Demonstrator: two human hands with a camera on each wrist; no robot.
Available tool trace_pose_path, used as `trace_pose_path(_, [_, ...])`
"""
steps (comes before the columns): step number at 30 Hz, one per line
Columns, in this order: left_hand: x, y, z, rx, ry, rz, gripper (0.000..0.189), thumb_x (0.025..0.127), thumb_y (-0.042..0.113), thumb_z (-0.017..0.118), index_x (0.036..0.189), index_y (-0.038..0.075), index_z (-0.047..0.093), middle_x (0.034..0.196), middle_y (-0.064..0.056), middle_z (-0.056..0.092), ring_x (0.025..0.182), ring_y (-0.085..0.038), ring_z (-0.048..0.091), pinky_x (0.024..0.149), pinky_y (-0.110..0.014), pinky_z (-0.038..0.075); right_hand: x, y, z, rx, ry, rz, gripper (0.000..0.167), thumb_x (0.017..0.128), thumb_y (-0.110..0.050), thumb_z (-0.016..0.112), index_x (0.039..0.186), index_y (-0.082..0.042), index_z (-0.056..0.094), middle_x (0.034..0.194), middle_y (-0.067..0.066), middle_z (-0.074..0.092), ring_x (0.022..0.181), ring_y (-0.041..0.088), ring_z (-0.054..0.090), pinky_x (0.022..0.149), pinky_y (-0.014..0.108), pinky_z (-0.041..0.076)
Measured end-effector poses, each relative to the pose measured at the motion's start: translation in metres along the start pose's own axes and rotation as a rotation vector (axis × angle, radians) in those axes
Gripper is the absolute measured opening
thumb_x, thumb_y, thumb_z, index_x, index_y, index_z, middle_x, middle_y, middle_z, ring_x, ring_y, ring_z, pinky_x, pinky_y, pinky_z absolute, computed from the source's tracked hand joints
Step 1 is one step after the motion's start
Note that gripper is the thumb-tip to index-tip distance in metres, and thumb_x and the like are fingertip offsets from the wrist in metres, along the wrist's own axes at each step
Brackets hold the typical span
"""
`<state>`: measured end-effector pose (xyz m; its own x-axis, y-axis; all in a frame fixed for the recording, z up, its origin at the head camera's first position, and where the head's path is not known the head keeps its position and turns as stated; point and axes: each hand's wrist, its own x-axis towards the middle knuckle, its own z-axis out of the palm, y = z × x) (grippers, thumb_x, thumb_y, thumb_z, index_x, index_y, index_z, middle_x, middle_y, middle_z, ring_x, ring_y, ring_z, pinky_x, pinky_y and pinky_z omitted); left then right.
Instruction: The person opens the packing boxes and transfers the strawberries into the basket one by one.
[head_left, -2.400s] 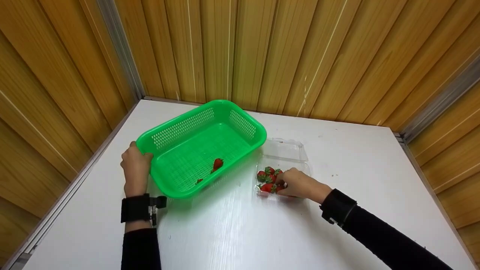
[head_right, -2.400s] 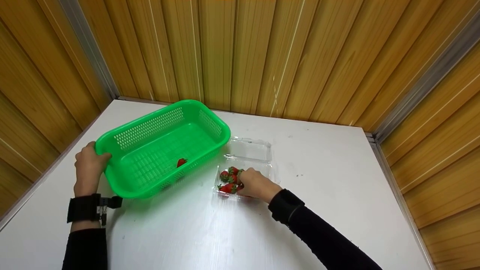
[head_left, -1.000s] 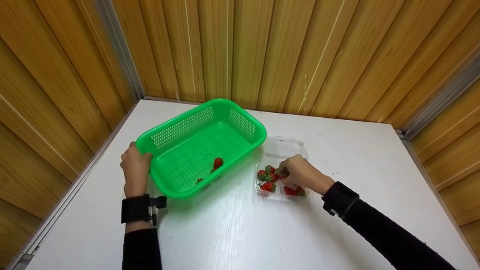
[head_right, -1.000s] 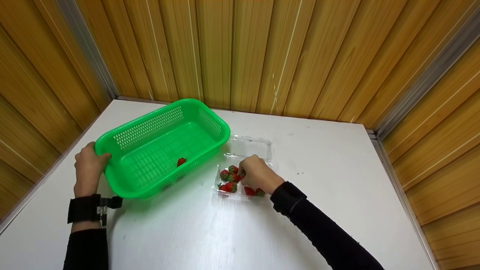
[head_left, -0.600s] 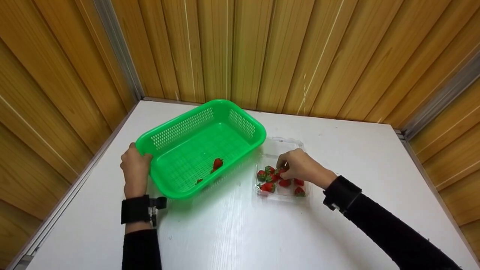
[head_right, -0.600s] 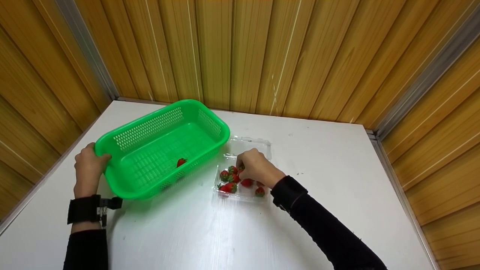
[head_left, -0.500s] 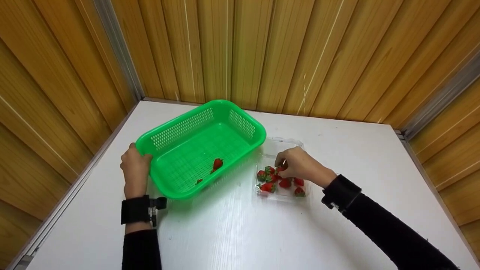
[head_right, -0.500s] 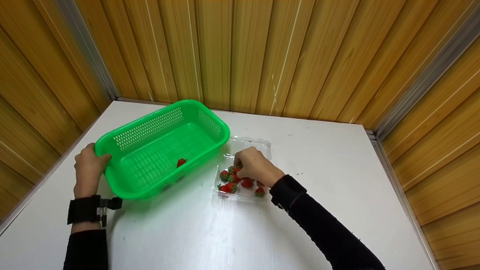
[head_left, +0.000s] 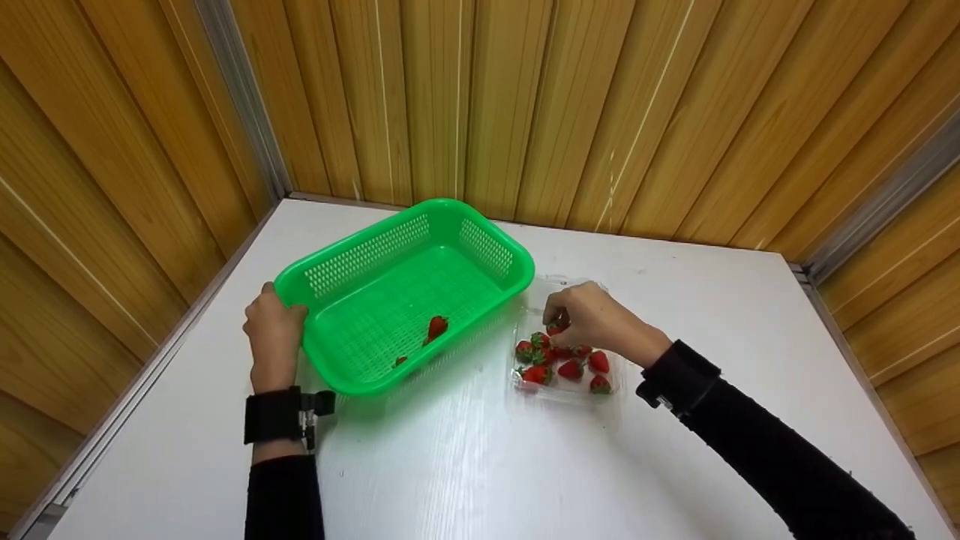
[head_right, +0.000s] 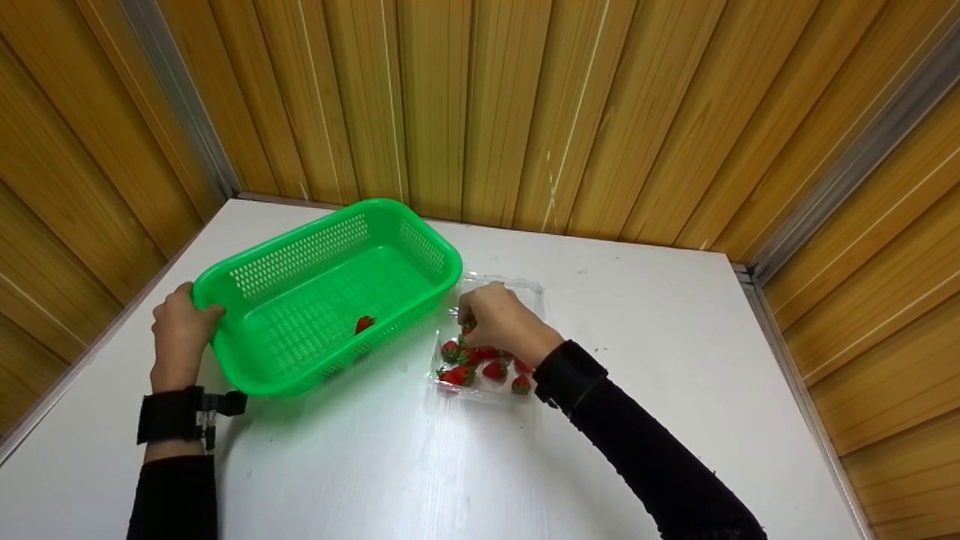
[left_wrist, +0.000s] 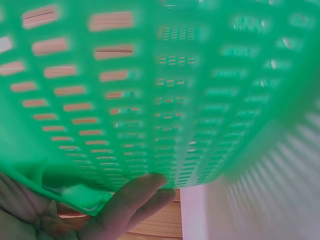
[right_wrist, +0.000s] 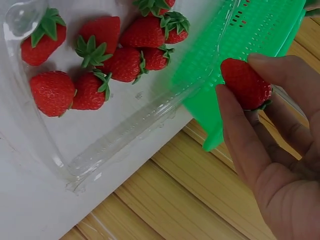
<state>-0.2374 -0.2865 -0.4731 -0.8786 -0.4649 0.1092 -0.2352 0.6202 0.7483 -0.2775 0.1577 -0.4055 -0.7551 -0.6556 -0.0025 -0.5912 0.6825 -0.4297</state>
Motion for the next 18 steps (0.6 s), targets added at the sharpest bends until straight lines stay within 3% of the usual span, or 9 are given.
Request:
trace_pose_path(9, [0.000,-0.001,0.001,-0.007,0.001,-0.005,0.045,0.091,0.001,0.055,0.130,-0.020,0.049,0.115,-0.040,0.060,0.104,-0.054,0.060,0.087,-0.065,0.048,0.016,-0.021,-0.004,0.017,-0.003,-0.026,0.015,0.078,-0.001,0.084,0.090,-0.005,0.076,0.083,0.002,0.071,0.073,0.013,0.065,0.069,0.028,0.058])
trace_pose_path(18, [-0.002,0.000,0.001,-0.038,0.018,0.024,0.038,0.091,-0.003,0.058,0.123,-0.021,0.052,0.111,-0.039,0.061,0.103,-0.052,0.061,0.085,-0.064,0.050,0.040,-0.044,-0.006,0.031,0.018,-0.099,0.013,0.082,-0.001,0.080,0.094,-0.002,0.076,0.088,0.008,0.075,0.079,0.017,0.072,0.072,0.030,0.060])
